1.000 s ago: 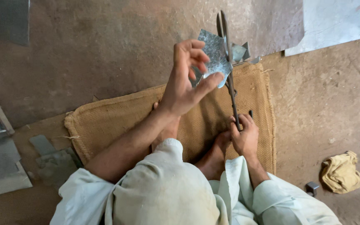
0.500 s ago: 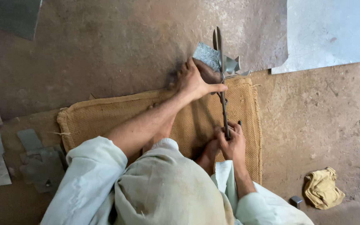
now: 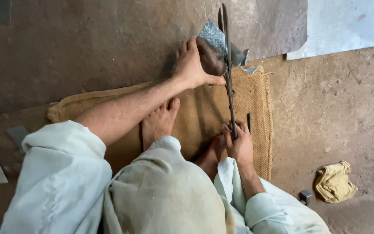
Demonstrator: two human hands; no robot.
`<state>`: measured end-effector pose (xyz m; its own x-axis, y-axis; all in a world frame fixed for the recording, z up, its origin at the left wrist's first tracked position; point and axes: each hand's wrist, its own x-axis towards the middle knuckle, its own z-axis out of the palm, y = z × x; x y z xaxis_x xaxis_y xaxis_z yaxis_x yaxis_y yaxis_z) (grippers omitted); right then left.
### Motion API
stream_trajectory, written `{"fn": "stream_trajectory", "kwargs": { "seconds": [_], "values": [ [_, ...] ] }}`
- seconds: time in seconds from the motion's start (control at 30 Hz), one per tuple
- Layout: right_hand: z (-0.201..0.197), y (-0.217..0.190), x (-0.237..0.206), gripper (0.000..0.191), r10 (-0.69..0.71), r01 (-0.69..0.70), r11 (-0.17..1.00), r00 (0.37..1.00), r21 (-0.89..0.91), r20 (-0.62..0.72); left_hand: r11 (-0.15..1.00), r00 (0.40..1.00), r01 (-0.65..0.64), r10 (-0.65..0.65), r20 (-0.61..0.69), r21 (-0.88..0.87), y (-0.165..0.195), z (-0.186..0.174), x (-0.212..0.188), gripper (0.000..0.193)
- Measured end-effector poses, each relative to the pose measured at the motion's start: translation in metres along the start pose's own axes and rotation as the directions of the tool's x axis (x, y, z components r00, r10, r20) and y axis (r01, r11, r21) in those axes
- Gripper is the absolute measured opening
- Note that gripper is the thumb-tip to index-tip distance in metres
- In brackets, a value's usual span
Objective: The person sits on a mat on the floor and cuts pieces of galvanized sheet metal with large hand shears, trimming curved and irregular shapes from square blanks. Cut pieces and scrap offcuts accumulate on the floor and in a tray beside them as they work through the blanks one at a time.
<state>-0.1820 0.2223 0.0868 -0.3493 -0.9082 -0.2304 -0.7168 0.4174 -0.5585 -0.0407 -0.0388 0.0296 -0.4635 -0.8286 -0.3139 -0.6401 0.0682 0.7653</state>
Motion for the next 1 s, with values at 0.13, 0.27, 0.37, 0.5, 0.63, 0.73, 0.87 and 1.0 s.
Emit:
{"fn": "stream_trajectory", "kwargs": {
  "seconds": [0.13, 0.27, 0.37, 0.5, 0.63, 0.73, 0.87, 1.0],
  "values": [
    [0.001, -0.005, -0.002, 0.025, 0.042, -0.042, 0.999, 0.999, -0.029, -0.016, 0.919, 0.941, -0.300, 0.329, -0.078, 0.258, -0.022, -0.012, 0.027, 0.166],
    [-0.001, -0.016, 0.002, 0.024, 0.107, -0.108, 0.993, 0.994, -0.052, -0.024, 0.787, 0.879, -0.457, 0.471, 0.074, 0.414, -0.018, -0.037, 0.050, 0.163],
    [-0.005, -0.022, 0.003, 0.021, 0.050, -0.054, 0.996, 0.998, -0.074, -0.048, 0.739, 0.850, -0.305, 0.496, -0.179, 0.601, 0.005, -0.037, 0.024, 0.156],
    [-0.007, -0.019, 0.002, 0.022, 0.036, -0.036, 0.999, 0.998, -0.001, -0.042, 0.958, 0.792, -0.280, 0.193, -0.579, -0.064, 0.022, 0.006, -0.068, 0.091],
    [-0.002, -0.010, 0.002, 0.022, 0.004, -0.005, 1.000, 0.999, -0.007, -0.032, 0.098, 0.912, 0.343, -0.275, 0.306, -0.934, 0.015, 0.049, -0.058, 0.067],
    [-0.002, -0.007, 0.002, 0.025, -0.011, 0.012, 0.998, 1.000, 0.063, -0.009, -0.034, 0.922, 0.243, -0.303, 0.241, -0.969, 0.010, 0.078, -0.026, 0.059],
    [-0.017, -0.009, -0.004, 0.035, 0.185, -0.248, 0.903, 0.961, 0.352, 0.204, -0.002, 0.916, 0.219, -0.344, 0.206, -0.976, 0.003, 0.096, -0.029, 0.053],
    [-0.025, -0.012, -0.007, 0.038, 0.232, -0.321, 0.889, 0.930, 0.325, 0.285, -0.045, 0.901, 0.268, -0.342, 0.267, -0.962, 0.011, 0.097, -0.038, 0.052]
  ]
}}
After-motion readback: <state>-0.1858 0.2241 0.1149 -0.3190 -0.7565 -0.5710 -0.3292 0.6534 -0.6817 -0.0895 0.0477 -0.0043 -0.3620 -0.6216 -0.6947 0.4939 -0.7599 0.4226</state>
